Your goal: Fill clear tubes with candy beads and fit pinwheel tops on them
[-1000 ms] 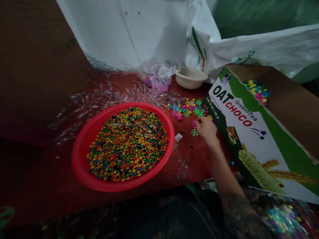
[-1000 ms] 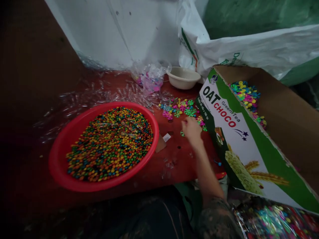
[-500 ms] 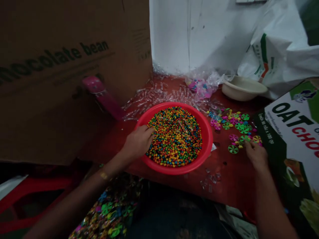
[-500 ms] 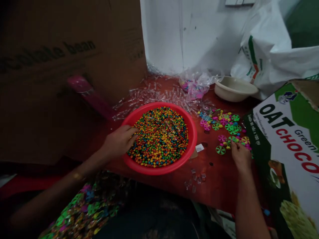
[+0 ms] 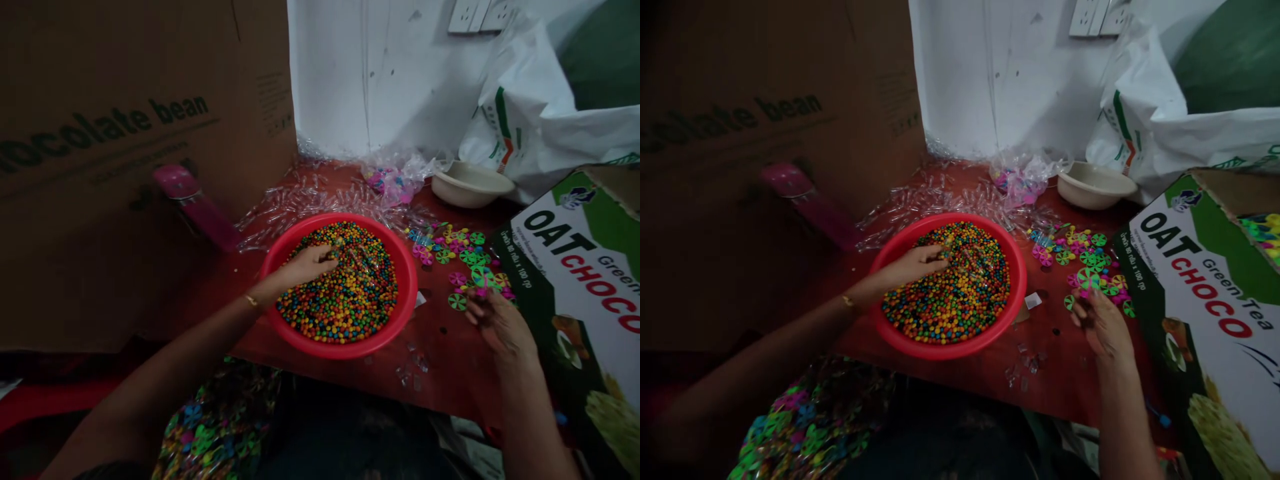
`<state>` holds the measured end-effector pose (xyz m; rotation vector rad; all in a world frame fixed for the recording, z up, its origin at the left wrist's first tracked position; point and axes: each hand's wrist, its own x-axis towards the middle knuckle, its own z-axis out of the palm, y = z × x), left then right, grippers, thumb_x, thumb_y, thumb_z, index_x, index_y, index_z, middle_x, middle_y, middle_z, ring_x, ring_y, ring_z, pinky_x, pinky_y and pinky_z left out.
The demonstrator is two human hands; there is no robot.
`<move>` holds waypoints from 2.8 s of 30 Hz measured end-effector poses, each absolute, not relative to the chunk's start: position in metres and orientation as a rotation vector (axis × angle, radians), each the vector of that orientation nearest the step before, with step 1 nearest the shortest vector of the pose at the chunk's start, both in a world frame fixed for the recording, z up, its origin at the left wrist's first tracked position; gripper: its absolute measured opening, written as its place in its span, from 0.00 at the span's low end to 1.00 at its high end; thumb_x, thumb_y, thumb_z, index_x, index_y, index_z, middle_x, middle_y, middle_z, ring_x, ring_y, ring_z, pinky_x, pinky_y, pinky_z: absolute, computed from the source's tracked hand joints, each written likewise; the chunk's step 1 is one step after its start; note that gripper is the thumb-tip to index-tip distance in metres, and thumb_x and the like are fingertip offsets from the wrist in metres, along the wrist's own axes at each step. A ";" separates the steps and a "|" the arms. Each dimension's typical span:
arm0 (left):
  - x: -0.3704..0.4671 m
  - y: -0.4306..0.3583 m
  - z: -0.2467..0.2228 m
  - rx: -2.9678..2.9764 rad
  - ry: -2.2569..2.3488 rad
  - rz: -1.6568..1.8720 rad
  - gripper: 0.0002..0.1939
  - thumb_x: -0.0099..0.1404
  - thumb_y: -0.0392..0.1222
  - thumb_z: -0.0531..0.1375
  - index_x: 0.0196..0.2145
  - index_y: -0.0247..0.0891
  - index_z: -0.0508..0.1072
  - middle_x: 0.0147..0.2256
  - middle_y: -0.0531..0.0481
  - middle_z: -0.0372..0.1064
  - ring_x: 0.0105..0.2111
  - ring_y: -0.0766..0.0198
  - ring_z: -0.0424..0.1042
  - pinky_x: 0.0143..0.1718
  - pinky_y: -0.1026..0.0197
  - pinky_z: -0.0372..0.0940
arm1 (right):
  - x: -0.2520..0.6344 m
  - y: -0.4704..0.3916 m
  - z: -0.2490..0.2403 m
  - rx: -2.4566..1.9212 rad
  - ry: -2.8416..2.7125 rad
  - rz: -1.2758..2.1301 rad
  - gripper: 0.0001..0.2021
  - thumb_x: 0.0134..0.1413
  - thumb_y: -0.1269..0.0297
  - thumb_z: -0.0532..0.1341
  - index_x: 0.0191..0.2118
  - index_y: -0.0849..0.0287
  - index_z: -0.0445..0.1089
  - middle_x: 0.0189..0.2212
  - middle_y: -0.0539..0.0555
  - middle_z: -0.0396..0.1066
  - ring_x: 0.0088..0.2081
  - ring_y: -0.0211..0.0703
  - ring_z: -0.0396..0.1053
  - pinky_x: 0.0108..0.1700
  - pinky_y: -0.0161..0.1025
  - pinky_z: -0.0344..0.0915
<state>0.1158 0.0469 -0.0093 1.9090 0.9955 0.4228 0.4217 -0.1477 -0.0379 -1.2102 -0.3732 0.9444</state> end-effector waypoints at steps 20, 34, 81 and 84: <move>0.099 -0.032 0.002 0.811 0.653 0.512 0.18 0.61 0.39 0.53 0.49 0.33 0.63 0.25 0.50 0.67 0.18 0.67 0.68 0.13 0.69 0.64 | 0.299 -0.069 -0.010 -0.959 -0.362 1.421 0.17 0.35 0.57 0.70 0.28 0.58 0.64 0.23 0.43 0.66 0.18 0.27 0.56 0.19 0.28 0.59; 0.107 -0.038 -0.001 0.775 0.656 0.557 0.18 0.61 0.40 0.53 0.49 0.33 0.62 0.25 0.50 0.67 0.18 0.67 0.68 0.12 0.68 0.63 | 0.296 -0.067 -0.012 -0.954 -0.410 1.448 0.18 0.35 0.54 0.69 0.28 0.58 0.62 0.20 0.41 0.58 0.18 0.27 0.52 0.17 0.29 0.55; 0.000 -0.078 -0.014 2.504 1.533 0.501 0.20 0.66 0.47 0.48 0.52 0.40 0.65 0.41 0.46 0.70 0.38 0.60 0.70 0.38 0.62 0.63 | 0.292 -0.078 -0.015 -0.994 -0.615 1.378 0.11 0.37 0.58 0.68 0.24 0.58 0.69 0.25 0.46 0.64 0.22 0.29 0.58 0.21 0.30 0.60; 0.006 -0.074 -0.006 2.216 1.370 0.730 0.20 0.64 0.47 0.51 0.52 0.39 0.65 0.45 0.45 0.69 0.41 0.60 0.69 0.42 0.61 0.63 | 0.292 -0.078 -0.017 -0.982 -0.604 1.367 0.12 0.37 0.57 0.69 0.24 0.58 0.69 0.24 0.45 0.64 0.21 0.29 0.58 0.21 0.30 0.60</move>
